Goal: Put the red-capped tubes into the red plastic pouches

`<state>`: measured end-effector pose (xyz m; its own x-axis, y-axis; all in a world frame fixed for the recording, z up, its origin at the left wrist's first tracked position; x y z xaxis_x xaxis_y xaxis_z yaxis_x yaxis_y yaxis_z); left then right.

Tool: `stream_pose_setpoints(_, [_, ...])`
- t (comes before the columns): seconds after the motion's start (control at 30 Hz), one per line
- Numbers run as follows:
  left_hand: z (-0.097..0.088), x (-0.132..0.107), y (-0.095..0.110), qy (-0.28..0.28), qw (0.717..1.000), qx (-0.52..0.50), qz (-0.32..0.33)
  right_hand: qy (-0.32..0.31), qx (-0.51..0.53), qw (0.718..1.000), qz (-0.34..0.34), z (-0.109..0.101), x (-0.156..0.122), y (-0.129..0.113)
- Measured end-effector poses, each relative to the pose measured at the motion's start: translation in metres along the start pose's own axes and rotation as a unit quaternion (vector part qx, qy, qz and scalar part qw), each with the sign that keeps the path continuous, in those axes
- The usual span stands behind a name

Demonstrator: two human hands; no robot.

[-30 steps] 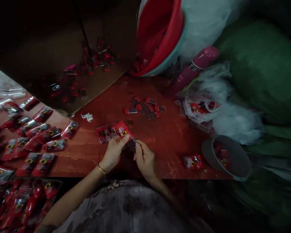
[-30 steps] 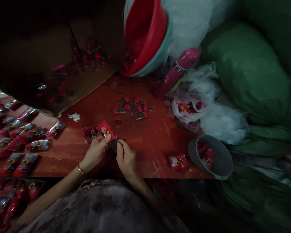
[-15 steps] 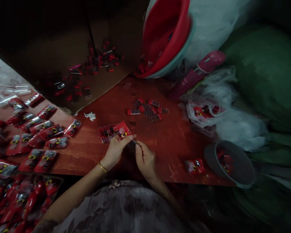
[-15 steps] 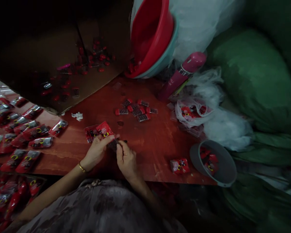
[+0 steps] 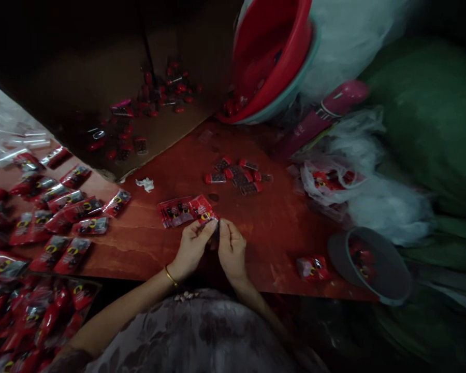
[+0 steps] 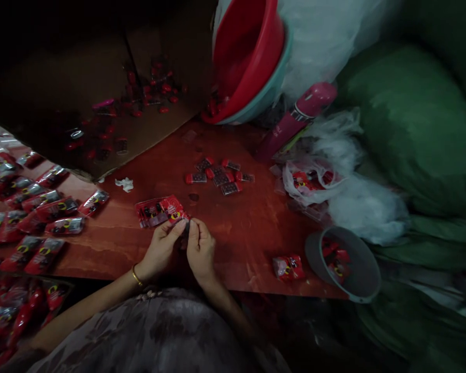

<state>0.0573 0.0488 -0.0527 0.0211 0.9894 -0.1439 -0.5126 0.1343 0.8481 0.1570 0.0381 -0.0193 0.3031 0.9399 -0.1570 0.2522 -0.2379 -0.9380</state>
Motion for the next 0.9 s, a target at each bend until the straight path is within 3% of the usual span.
stream_pose_setpoints(0.2, [-0.013,0.011,0.024,0.055,0.998,-0.032,0.004,-0.157,0.094,0.983,0.012,0.020,-0.004,0.001])
stream_pose_setpoints(0.43, [-0.013,0.005,0.012,0.017,0.999,-0.035,-0.012,-0.128,0.092,0.987,0.025,0.024,0.008,0.000])
stream_pose_setpoints(0.6, [-0.032,0.005,0.019,0.064,0.997,-0.048,-0.008,-0.117,0.063,0.991,0.009,0.038,0.018,-0.007])
stream_pose_setpoints(0.7, [-0.069,0.012,0.047,0.132,0.988,-0.080,-0.007,-0.038,-0.097,0.992,-0.073,0.013,0.043,-0.019])
stream_pose_setpoints(0.77, [-0.113,0.017,0.080,0.224,0.969,-0.101,0.037,0.060,-0.235,0.963,-0.121,-0.017,0.069,-0.021])
stream_pose_setpoints(0.83, [-0.159,0.016,0.114,0.319,0.932,-0.130,0.117,0.134,-0.337,0.925,-0.112,-0.046,0.098,-0.008])
stream_pose_setpoints(0.9, [-0.182,0.015,0.131,0.341,0.917,-0.145,0.149,0.131,-0.389,0.909,-0.078,-0.059,0.118,0.015])
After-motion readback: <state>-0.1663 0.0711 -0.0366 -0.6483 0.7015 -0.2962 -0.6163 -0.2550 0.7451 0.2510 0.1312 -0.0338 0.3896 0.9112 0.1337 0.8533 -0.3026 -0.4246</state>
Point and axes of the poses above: each hand's wrist, its own x-axis towards the middle knuckle, its own z-axis out of the palm, y = z × x, the point moved 9 cm from there along x, towards the middle knuckle, and after that the axes turned 13 degrees about z, right-handed, at the moved point
